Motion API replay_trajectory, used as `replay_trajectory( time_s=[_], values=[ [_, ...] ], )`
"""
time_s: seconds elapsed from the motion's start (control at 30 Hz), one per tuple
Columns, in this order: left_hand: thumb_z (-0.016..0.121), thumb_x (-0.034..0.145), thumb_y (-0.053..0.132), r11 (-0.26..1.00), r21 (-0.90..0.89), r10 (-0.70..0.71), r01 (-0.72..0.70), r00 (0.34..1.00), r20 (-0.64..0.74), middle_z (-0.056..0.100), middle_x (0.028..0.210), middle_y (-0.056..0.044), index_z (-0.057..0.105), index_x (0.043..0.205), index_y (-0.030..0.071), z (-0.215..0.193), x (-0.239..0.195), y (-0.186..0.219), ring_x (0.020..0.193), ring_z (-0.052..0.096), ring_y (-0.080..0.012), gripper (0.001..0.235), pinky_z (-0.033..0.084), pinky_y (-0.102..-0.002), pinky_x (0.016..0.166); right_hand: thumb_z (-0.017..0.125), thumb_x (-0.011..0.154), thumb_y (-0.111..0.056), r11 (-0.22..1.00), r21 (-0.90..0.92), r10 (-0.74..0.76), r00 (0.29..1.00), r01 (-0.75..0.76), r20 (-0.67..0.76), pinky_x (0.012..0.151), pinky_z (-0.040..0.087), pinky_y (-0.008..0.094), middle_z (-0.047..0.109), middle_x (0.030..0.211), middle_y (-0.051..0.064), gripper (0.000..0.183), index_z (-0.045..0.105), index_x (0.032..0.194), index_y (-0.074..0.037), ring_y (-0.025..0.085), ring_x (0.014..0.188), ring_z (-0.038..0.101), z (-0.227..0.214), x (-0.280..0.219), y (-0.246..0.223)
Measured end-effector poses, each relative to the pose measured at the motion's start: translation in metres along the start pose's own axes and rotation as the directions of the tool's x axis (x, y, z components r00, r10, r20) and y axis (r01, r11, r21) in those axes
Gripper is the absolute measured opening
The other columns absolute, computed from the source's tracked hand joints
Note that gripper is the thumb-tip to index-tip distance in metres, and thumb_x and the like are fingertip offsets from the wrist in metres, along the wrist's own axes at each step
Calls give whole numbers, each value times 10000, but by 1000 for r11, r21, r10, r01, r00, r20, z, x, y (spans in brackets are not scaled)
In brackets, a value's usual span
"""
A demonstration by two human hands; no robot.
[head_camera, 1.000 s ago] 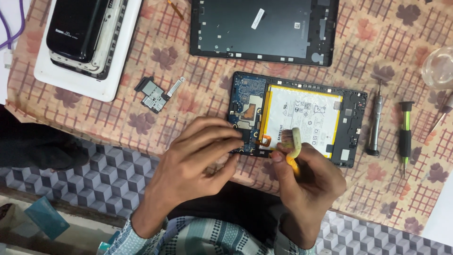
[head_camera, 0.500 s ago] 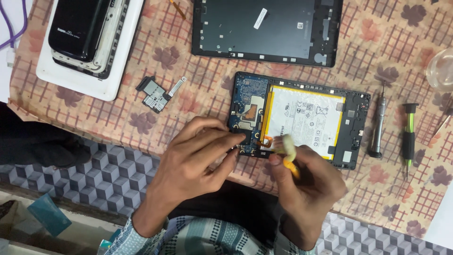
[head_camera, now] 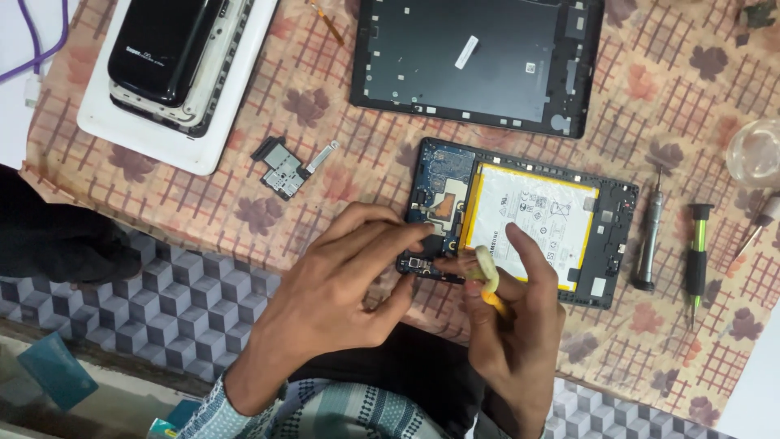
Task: The person cleans a disassembled tablet motherboard and internal frame using a toothbrush. They brush the circuit board and the inside of the chassis, then place the board back into the frame.
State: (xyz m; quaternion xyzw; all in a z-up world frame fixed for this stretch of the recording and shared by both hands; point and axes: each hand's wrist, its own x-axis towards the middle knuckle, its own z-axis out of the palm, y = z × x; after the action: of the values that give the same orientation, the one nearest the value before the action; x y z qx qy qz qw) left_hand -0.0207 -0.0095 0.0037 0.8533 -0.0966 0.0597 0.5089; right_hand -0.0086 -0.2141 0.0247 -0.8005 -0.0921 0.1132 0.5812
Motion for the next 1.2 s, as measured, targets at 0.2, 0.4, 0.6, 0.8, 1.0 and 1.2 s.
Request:
replay_trajectory(
  time_s=[0.2, 0.4, 0.6, 0.8, 1.0, 1.2],
  values=[
    [754, 806, 86, 1000, -2, 1, -1, 1000, -10, 759, 1015, -95, 644, 1296, 27, 0, 4, 1, 1101, 679, -258, 506, 597, -374, 882, 625, 913, 59, 977, -215, 0, 999, -8, -39, 659, 578, 227, 813, 1004, 164, 585, 423, 1460, 23, 144, 811, 769, -1, 4, -2],
    [777, 790, 84, 998, -51, -46, 45, 999, -23, 776, 966, -43, 678, 1234, 44, 1, 4, 0, 1063, 697, -233, 457, 606, -356, 856, 654, 877, 80, 953, -294, -83, 996, 72, -25, 752, 614, 254, 806, 1019, 147, 575, 470, 1419, 25, 184, 894, 799, 0, 7, -5],
    [777, 806, 93, 997, -54, -62, 62, 998, -4, 776, 967, -48, 686, 1237, 46, 4, 1, -3, 1059, 699, -216, 442, 605, -340, 841, 646, 869, 82, 952, -300, -67, 998, 61, -11, 745, 641, 264, 809, 1038, 135, 561, 489, 1403, 17, 199, 936, 821, 2, 8, -6],
    [777, 814, 117, 1000, 26, 0, 1, 999, -41, 765, 1003, -87, 682, 1227, 44, 7, 0, -3, 1067, 679, -242, 430, 586, -359, 862, 672, 764, 73, 839, -494, -227, 972, 229, 66, 775, 645, 280, 804, 1041, 101, 605, 560, 1348, -38, 208, 902, 820, 2, 9, -7],
    [767, 810, 103, 999, 36, 2, 0, 999, -53, 768, 971, -73, 695, 1187, 56, 6, 3, -2, 1021, 676, -244, 387, 577, -357, 847, 725, 865, 2, 907, -416, -111, 991, 67, -81, 701, 614, 231, 810, 1018, 112, 550, 542, 1384, 2, 144, 832, 801, 6, 3, -7],
    [762, 809, 96, 1000, 27, 6, -4, 998, -59, 765, 930, -58, 704, 1179, 45, 5, 6, 0, 1001, 677, -236, 378, 575, -353, 842, 671, 901, 27, 977, -153, 120, 978, -146, -169, 568, 508, 191, 835, 985, 152, 575, 481, 1444, 28, 112, 673, 713, 4, -1, -10]
  ],
)
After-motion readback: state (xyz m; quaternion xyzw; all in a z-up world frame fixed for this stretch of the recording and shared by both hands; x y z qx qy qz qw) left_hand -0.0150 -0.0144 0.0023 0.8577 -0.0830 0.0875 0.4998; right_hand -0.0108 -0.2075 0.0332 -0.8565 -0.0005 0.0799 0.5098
